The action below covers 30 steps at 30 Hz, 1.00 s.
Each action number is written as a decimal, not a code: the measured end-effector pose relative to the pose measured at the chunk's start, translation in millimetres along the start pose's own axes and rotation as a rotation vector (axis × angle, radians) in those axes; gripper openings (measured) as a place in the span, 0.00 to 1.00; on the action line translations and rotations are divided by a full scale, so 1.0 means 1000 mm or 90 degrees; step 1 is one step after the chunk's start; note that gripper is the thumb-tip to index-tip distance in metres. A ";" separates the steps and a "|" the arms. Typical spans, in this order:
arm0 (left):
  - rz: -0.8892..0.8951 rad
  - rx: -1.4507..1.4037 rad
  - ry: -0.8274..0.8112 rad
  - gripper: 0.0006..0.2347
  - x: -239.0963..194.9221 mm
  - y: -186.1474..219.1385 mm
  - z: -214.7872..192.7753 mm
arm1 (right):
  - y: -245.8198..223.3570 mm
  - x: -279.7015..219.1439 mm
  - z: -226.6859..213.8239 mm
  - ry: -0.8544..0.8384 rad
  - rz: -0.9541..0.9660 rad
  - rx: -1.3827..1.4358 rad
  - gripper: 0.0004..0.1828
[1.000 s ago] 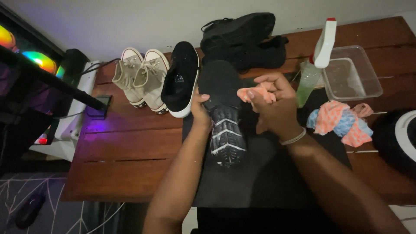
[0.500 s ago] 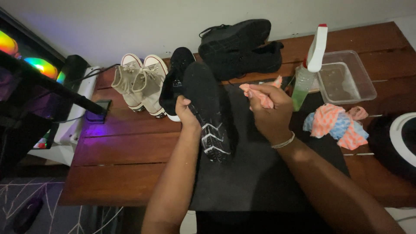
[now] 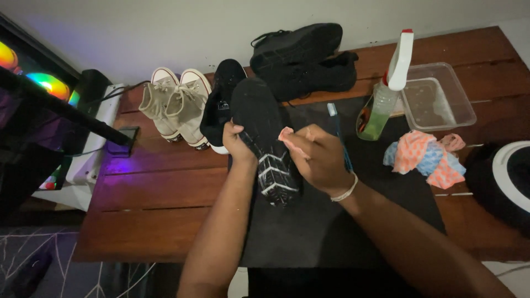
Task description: The person scrubs the sole of a black shoe with a small cloth while holding it on a black mat. The person repeatedly wipes the tread pattern and edges of the sole throughout the clip.
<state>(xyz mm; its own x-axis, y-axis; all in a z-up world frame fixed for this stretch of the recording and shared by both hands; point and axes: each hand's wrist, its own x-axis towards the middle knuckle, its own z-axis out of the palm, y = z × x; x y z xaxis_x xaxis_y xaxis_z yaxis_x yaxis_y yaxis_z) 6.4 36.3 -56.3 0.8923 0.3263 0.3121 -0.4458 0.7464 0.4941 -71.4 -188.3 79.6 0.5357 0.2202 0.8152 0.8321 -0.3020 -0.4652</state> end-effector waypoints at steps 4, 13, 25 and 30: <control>0.017 0.019 0.054 0.06 -0.004 0.013 0.043 | 0.012 -0.004 0.010 0.062 -0.119 0.006 0.11; 0.015 0.088 0.105 0.15 -0.016 0.034 0.119 | 0.017 0.007 -0.008 -0.039 0.001 -0.004 0.05; 0.135 0.493 0.012 0.21 -0.034 0.039 0.162 | 0.023 0.018 -0.021 0.003 0.017 0.004 0.05; 0.124 0.515 -0.041 0.22 -0.038 0.040 0.160 | 0.022 0.017 -0.023 0.013 -0.002 -0.011 0.06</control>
